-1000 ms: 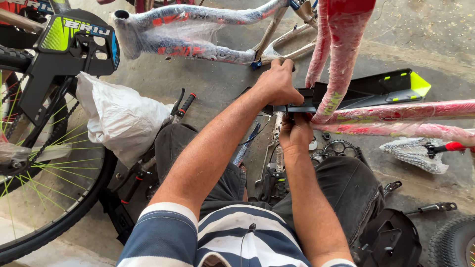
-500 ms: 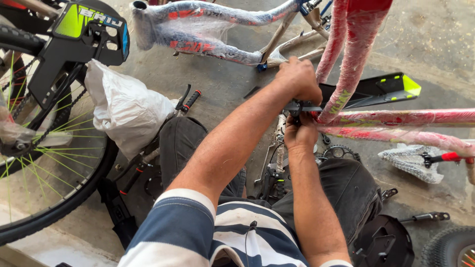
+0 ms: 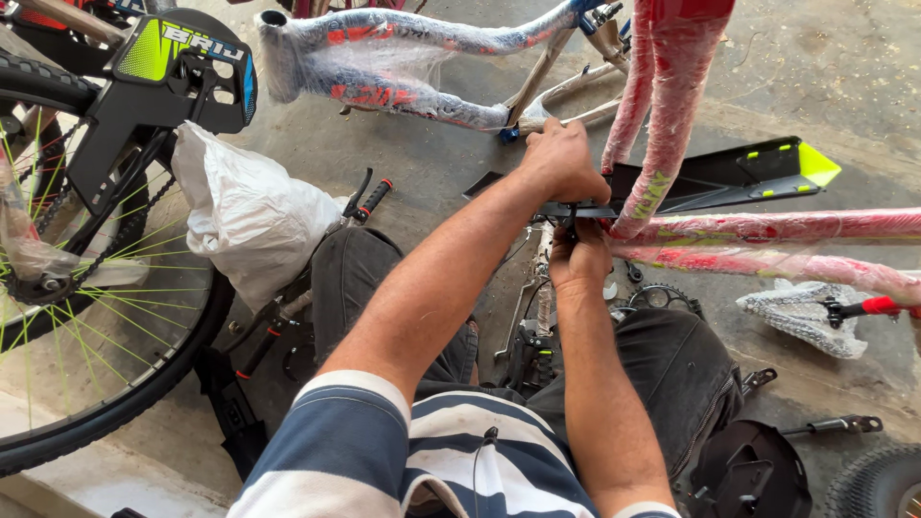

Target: The person sits on the floor assembling a new plastic-wrapped bicycle. They attach the handlebar and stem to the fork steerer, fit a brake caliper onto the frame, mount a black rear fender to the seat tube, and tighten the fasteners by hand.

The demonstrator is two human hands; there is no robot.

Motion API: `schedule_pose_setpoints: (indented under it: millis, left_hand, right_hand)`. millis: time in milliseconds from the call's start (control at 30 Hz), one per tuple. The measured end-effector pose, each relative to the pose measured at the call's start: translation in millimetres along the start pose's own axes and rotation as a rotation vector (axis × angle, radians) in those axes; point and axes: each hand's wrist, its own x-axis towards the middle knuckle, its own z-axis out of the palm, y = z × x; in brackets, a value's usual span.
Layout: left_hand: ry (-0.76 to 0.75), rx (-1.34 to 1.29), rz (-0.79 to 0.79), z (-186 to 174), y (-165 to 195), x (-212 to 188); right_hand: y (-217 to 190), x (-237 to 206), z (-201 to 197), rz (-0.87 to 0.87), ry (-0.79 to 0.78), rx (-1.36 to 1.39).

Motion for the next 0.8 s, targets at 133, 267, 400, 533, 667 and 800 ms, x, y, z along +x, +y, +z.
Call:
schedule_pose_setpoints:
  millis: [133, 267, 400, 533, 667, 800]
  left_hand:
    - [-0.003, -0.055, 0.006, 1, -4, -2]
    - [-0.01, -0.048, -0.018, 0, -8, 1]
    - [-0.014, -0.077, -0.037, 2, -13, 0]
    - [0.001, -0.091, -0.04, 8, -7, 0]
    - [0.103, -0.113, -0.002, 17, 5, 2]
    - [0.169, -0.154, 0.036, 25, 10, 4]
  right_hand:
    - [-1, -3, 0, -0.02, -0.007, 0.029]
    - [-5, -1, -2, -0.01, -0.032, -0.03]
    - [-7, 0, -1, 0.008, 0.018, -0.062]
    - [-9, -2, 4, -0.001, 0.078, -0.039]
    - [-11, -8, 2, -0.015, 0.128, -0.038]
    - [-10, -25, -15, -0.044, -0.017, -0.066]
